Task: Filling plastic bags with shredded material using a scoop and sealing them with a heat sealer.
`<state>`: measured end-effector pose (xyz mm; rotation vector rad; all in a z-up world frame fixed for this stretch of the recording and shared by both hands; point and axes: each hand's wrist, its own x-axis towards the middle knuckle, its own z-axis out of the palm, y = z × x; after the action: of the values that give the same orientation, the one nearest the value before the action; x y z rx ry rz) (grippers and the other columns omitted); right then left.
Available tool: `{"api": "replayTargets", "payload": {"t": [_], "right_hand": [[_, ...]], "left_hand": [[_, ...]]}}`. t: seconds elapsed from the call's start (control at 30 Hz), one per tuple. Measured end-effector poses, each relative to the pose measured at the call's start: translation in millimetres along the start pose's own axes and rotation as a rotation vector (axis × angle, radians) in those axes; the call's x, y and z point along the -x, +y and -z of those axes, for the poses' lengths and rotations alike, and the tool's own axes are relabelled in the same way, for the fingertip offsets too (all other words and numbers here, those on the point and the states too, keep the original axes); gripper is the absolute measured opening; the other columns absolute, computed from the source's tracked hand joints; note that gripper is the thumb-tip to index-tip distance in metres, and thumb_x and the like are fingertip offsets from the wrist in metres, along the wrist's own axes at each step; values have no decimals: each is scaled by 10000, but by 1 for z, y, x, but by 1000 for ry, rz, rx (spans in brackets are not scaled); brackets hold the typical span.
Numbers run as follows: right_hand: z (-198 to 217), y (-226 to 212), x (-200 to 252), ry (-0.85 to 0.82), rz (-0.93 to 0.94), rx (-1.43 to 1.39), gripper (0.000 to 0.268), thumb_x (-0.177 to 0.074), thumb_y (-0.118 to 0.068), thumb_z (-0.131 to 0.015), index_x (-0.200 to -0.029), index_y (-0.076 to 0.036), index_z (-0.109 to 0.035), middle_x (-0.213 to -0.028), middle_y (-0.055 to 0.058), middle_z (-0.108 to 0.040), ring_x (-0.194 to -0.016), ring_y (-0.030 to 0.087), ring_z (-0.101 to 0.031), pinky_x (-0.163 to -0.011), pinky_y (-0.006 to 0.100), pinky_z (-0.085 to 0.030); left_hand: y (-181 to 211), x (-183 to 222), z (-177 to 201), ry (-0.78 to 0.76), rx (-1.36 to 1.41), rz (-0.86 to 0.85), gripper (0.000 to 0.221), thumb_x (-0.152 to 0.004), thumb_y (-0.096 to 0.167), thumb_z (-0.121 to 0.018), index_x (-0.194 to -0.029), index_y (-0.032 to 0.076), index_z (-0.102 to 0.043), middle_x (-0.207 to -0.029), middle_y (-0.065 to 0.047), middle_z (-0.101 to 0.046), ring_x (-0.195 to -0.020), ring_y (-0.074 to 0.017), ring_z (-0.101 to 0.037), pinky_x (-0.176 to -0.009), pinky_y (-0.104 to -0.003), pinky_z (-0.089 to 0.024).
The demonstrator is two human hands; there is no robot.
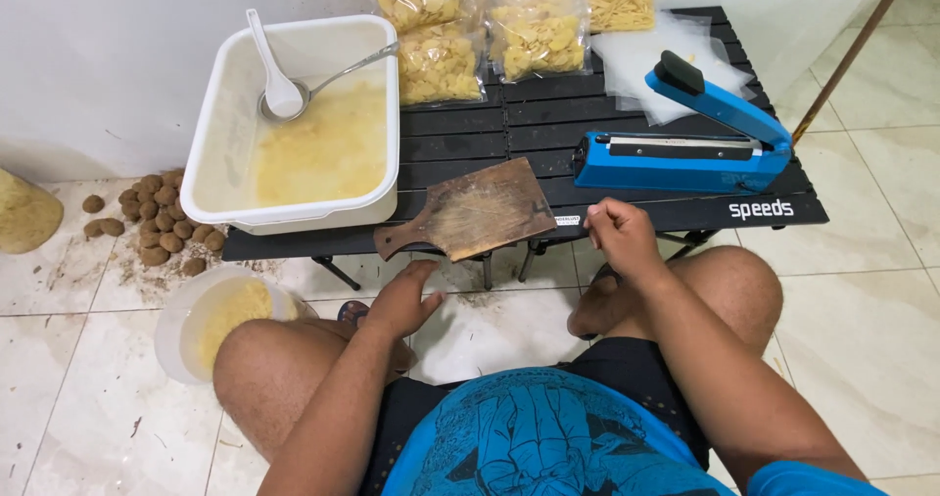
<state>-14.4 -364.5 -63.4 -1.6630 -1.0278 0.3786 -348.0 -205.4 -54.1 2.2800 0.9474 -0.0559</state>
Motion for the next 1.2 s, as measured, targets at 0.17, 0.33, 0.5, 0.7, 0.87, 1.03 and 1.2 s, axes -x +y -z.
{"api": "replayTargets", "payload": {"t": [0.17,0.33,0.5,0.7,0.87,1.03,1.2], "right_hand": [[-7,-15,8,-56,75,131,176,-1008,-153,-647,-855,-117,-728,-585,89,-658,-538,216,-577,-557,345,-451],[-14,-62,-9,-172,173,222,110,-981,-140,-662,-986,-113,-769,-667,131,-712,-602,282,-661,-603,383,-517],[-16,-99,-95,-135,435,344,144,-1034,-116,-611,-938,-53,-698,-766,191,-687,-755,402,-676,-711,490,-527],[4,22,-253,-261,-290,1041,360,-901,-234,-612,-1091,33,-761,-1060,302,-711,-1037,523,-692,-827,637,-563],[1,0,-243,-212,-472,1083,281,-895,-87,-617,-1094,55,-756,-1080,231,-745,-966,406,-715,-807,478,-576],[-4,-9,-228,-86,-252,1198,183,-872,-65,-632,-885,20,-794,-876,251,-749,-890,473,-672,-1133,725,-64],[-16,-85,-163,83,550,784,228,-792,41,-585,-976,-18,-707,-951,183,-717,-823,407,-660,-791,505,-501]], "left_hand": [[4,7,1,17,-31,-33,475,-983,194,-615,-1443,90,-564,-1460,-156,-575,-1363,-336,-557,-1130,-477,-466],[23,13,13,18,-18,-65,400,-1003,213,-589,-1391,121,-617,-1393,-125,-647,-1265,-315,-648,-1075,-496,-514],[25,5,18,16,39,-131,296,-991,178,-588,-1268,142,-688,-1229,-112,-728,-1150,-318,-712,-979,-507,-559],[16,-3,16,28,53,-129,280,-977,167,-592,-1227,178,-718,-1146,-95,-753,-1104,-310,-724,-926,-493,-572],[-3,-14,-4,147,63,-197,259,-903,287,-655,-1102,146,-740,-1168,33,-753,-1001,-244,-715,-858,-349,-554],[6,-13,-2,146,82,-229,254,-900,293,-667,-1087,137,-741,-1124,22,-758,-953,-243,-722,-819,-345,-560],[13,-8,2,111,55,-200,252,-913,301,-650,-1093,146,-736,-1127,33,-758,-997,-218,-717,-861,-338,-555]]}}
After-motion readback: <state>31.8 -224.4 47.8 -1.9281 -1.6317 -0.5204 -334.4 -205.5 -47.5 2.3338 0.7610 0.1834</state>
